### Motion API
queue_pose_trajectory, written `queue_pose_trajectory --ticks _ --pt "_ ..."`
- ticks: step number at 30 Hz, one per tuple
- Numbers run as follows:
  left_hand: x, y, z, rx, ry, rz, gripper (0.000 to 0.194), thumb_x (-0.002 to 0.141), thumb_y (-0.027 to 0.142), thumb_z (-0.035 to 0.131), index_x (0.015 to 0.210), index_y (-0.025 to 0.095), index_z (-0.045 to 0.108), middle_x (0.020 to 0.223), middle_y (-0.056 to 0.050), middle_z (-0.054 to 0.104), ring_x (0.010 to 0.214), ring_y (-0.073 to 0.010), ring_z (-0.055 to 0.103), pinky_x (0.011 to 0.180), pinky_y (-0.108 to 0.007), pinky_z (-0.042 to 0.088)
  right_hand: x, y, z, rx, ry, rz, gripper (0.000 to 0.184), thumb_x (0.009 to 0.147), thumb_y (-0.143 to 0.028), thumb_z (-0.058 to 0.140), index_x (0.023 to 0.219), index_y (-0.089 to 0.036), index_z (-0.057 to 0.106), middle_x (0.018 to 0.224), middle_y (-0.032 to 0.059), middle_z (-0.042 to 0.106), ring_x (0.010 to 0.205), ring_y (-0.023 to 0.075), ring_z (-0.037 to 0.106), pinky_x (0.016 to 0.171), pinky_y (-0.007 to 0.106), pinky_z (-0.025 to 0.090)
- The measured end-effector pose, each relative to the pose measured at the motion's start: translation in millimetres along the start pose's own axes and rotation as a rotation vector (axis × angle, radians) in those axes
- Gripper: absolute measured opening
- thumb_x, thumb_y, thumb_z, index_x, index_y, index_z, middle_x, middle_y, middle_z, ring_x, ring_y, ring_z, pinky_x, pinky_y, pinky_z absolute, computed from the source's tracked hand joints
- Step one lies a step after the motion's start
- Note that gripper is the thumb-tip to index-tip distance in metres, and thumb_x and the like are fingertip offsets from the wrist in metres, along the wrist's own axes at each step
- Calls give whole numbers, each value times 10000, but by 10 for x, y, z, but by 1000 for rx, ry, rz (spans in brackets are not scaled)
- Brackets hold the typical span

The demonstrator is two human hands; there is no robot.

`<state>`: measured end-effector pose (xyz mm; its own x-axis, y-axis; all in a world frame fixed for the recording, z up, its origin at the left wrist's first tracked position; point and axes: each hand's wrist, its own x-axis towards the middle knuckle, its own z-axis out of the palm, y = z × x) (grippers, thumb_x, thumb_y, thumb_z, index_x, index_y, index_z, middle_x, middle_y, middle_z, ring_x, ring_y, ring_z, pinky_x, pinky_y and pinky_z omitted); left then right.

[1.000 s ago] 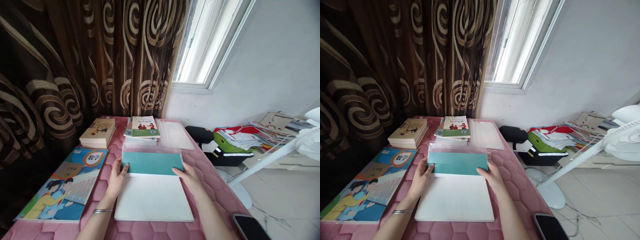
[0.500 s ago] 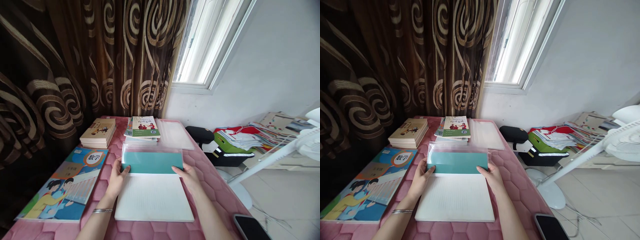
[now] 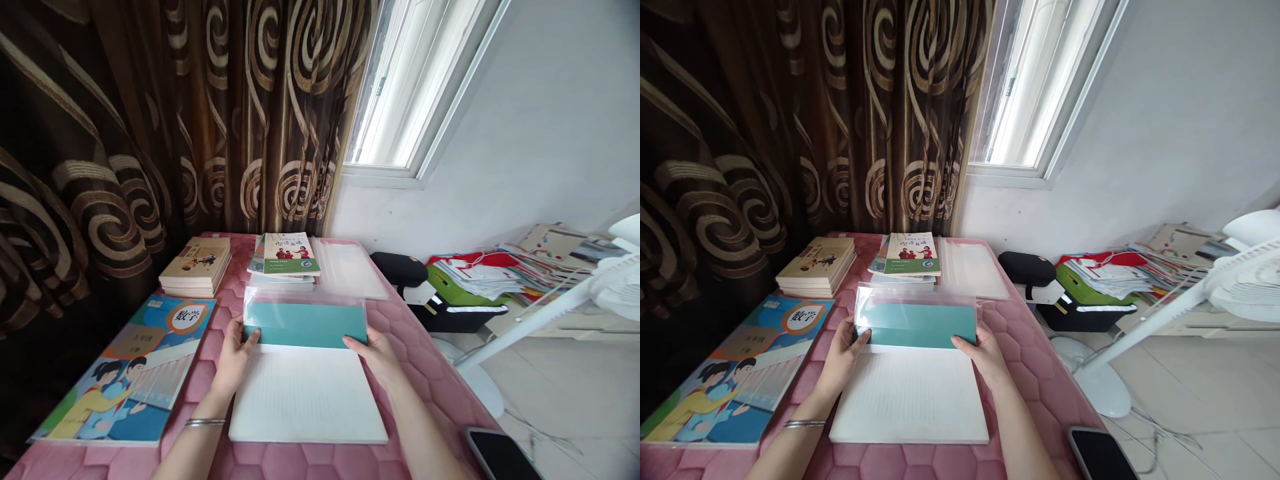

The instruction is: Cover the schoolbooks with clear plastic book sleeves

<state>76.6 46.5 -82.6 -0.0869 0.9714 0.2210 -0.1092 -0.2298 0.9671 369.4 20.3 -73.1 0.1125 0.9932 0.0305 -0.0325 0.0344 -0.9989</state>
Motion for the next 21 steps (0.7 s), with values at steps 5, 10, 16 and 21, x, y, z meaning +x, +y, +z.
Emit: queue_pose_trajectory --ticks 5,10,16,21 --pt "0 6 0 16 -3 -2 357 746 397 682 1010 210 533 995 -45 641 949 -189 591 852 -309 450 -13 -16 12 -15 36 19 406 589 -489 819 835 -177 734 852 67 736 796 258 648 740 365 504" --pt "-34 52 -21 63 -1 -9 318 750 376 666 987 207 539 914 -14 625 865 -175 574 785 -284 448 -10 8 14 -10 37 16 390 601 -499 810 793 -167 738 806 67 728 799 262 644 732 366 498" --pt "-44 103 -9 33 -8 -21 361 711 363 700 999 200 553 949 -28 644 892 -187 588 807 -288 454 1 32 7 2 23 19 378 618 -498 801 810 -179 733 840 65 734 831 269 645 733 357 497" --pt "-23 69 2 7 -21 -11 342 731 371 698 987 200 550 976 -45 655 905 -184 601 807 -289 458 -5 29 -3 6 14 18 419 592 -473 826 876 -181 729 891 70 741 844 272 654 771 376 505"
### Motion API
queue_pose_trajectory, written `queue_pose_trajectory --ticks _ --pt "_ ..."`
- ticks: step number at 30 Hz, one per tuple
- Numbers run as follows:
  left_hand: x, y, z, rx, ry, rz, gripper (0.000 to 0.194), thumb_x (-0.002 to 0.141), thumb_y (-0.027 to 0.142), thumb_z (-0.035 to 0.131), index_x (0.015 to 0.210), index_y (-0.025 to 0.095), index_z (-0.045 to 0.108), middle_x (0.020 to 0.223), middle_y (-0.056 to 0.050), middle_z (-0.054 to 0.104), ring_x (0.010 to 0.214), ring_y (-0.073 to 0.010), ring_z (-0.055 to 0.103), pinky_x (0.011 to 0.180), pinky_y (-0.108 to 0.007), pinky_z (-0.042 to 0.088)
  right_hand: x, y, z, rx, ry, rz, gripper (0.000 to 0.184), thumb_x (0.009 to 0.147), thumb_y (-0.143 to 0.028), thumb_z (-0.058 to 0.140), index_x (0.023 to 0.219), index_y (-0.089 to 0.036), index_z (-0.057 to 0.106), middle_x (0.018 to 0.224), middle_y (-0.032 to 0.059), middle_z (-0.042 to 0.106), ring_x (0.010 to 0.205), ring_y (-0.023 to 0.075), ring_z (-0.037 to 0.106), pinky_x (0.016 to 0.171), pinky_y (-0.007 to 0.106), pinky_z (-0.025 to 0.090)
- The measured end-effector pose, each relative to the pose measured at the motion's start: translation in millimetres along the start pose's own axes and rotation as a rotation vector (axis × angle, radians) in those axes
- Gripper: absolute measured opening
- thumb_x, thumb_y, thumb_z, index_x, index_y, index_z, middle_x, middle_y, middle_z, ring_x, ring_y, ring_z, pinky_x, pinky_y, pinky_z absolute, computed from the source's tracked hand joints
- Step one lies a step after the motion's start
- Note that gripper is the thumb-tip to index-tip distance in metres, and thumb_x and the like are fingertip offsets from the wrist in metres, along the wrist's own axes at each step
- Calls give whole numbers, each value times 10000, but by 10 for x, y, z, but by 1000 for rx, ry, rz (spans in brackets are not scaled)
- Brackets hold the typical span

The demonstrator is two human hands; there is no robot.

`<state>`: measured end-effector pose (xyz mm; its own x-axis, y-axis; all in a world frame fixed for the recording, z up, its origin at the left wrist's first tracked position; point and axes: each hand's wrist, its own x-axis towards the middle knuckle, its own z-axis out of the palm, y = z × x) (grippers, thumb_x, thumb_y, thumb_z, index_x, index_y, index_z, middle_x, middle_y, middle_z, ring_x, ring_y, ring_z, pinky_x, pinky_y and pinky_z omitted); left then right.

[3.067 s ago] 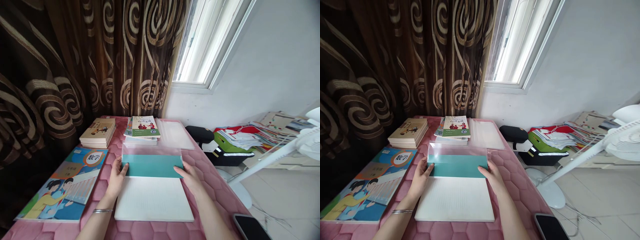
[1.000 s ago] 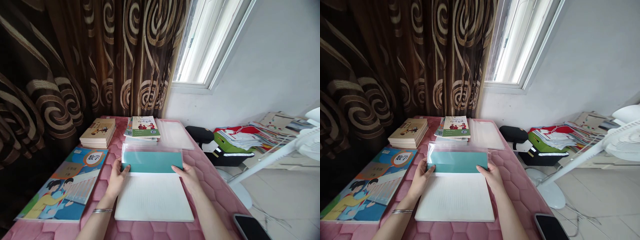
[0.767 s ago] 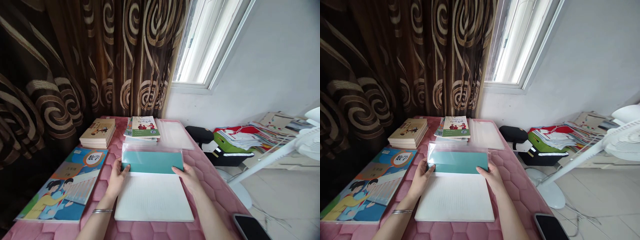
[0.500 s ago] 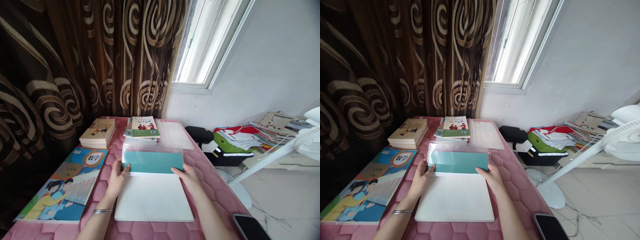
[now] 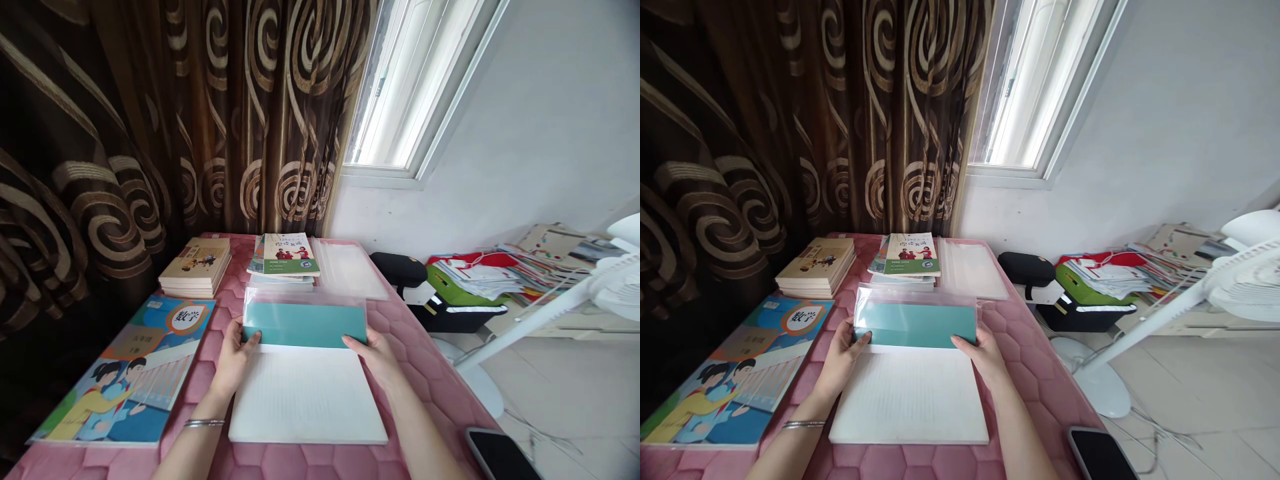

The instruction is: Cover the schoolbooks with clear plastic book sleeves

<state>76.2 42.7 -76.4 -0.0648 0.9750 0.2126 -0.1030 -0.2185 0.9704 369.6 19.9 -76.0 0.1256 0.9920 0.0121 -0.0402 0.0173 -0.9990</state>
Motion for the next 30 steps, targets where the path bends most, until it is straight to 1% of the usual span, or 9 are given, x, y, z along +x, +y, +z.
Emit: queue_pose_trajectory --ticks 3,9,17,22,27,30 --pt "8 -28 -9 12 -1 1 342 740 381 696 991 202 548 968 -42 654 903 -183 601 804 -291 457 -14 -21 0 -24 -6 16 462 588 -462 833 939 -181 728 950 84 741 878 287 659 786 389 510" --pt "19 -26 1 10 1 -13 352 738 409 701 969 198 539 939 -43 648 892 -181 593 811 -296 456 -13 -26 14 -40 19 14 441 582 -495 826 868 -170 742 931 88 748 868 296 669 785 389 519" --pt "-31 7 -32 46 10 -16 326 738 385 690 974 206 556 911 -15 633 870 -177 581 791 -274 451 -4 1 29 -17 39 32 412 599 -490 818 868 -186 748 928 75 750 880 294 672 779 380 524" --pt "-25 1 -23 -11 -1 -26 352 721 381 705 988 200 563 949 -36 652 900 -191 600 820 -293 465 -14 -31 46 -23 45 27 422 597 -510 810 865 -190 742 935 74 748 906 303 667 796 390 524" --pt "-5 -9 2 -27 -5 -17 357 739 399 702 995 194 559 979 -54 657 930 -191 602 845 -298 461 3 -13 16 -22 22 -5 475 579 -494 824 922 -183 722 934 71 742 878 285 662 789 378 516" --pt "-1 -22 0 -28 -5 -9 352 750 399 698 999 195 555 990 -56 653 936 -189 599 852 -299 457 15 9 -4 -28 11 -10 454 573 -488 829 886 -176 724 894 68 740 829 270 657 755 361 509"
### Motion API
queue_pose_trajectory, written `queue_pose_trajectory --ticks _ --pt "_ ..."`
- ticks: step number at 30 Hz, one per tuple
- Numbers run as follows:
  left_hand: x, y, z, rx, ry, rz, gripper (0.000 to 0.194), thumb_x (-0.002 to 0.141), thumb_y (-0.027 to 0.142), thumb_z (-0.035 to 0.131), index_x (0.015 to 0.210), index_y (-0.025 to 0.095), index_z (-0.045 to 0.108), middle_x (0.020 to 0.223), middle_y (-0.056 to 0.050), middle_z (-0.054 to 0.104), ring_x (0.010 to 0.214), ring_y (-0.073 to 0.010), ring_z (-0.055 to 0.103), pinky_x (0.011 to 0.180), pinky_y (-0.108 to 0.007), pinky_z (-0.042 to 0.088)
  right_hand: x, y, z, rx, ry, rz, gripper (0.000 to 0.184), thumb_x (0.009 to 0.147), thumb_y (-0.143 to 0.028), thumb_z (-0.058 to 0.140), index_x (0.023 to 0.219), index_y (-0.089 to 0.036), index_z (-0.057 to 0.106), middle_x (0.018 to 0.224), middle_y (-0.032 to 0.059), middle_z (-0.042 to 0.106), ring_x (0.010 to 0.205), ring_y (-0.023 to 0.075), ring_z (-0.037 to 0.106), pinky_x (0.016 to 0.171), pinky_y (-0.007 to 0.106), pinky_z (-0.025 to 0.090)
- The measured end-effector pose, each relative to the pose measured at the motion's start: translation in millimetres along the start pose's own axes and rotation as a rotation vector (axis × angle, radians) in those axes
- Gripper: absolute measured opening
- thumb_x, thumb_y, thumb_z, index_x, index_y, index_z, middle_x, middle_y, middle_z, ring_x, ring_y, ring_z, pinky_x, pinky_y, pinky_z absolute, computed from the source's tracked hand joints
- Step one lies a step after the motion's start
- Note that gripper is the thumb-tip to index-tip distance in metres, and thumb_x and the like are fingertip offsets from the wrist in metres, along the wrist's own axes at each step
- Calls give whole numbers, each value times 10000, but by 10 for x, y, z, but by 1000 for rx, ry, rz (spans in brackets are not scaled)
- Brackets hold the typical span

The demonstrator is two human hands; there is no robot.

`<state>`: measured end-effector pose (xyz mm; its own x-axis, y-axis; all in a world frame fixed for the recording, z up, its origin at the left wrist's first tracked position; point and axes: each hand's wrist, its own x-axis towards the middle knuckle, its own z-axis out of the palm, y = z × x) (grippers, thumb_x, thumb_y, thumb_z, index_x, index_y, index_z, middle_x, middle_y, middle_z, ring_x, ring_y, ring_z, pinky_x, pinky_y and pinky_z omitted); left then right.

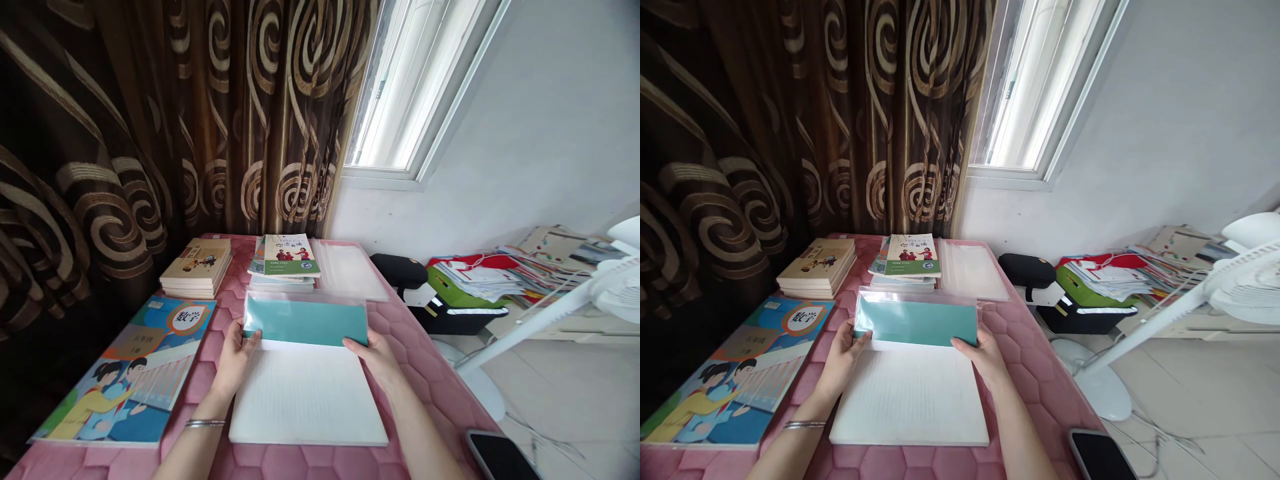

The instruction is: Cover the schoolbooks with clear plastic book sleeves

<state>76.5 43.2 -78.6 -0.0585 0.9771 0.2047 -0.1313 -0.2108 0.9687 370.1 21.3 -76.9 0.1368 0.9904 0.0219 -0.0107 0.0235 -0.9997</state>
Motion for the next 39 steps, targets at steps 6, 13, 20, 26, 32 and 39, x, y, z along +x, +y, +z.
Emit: queue_pose_trajectory --ticks 6,13,20,26,32,39 --pt "-4 -18 -8 7 9 -12 377 743 431 695 1004 198 555 999 -56 649 943 -195 596 865 -305 450 5 20 4 -32 38 7 388 597 -511 806 760 -171 714 775 53 724 780 261 645 714 358 495" --pt "-31 -57 -72 89 16 9 309 751 363 674 1003 215 573 958 -18 634 908 -182 574 838 -277 438 11 49 19 -4 59 41 369 611 -500 801 777 -180 723 790 54 732 839 278 654 744 369 505" --pt "9 -62 -21 9 1 6 346 759 400 685 1002 201 540 969 -40 646 906 -183 598 828 -293 452 5 -1 20 7 47 -5 445 603 -500 811 907 -188 722 907 65 738 854 274 655 760 367 510" --pt "15 -65 -19 -6 -8 -10 364 772 419 681 1020 203 525 982 -38 655 883 -171 611 816 -283 457 32 33 -25 -8 5 -32 428 606 -483 820 891 -178 723 903 74 736 841 266 653 755 349 505" --pt "-18 -15 -25 82 15 -34 381 767 464 669 1006 200 531 933 -22 648 888 -180 599 797 -275 449 27 69 -23 -67 53 12 452 606 -559 785 813 -162 723 850 77 735 804 271 654 698 336 503" --pt "-42 26 -28 153 21 -43 369 743 465 684 958 195 552 884 -5 631 841 -171 584 792 -269 441 24 79 -5 -68 79 37 433 618 -563 769 793 -171 711 802 55 732 751 256 653 668 326 494"
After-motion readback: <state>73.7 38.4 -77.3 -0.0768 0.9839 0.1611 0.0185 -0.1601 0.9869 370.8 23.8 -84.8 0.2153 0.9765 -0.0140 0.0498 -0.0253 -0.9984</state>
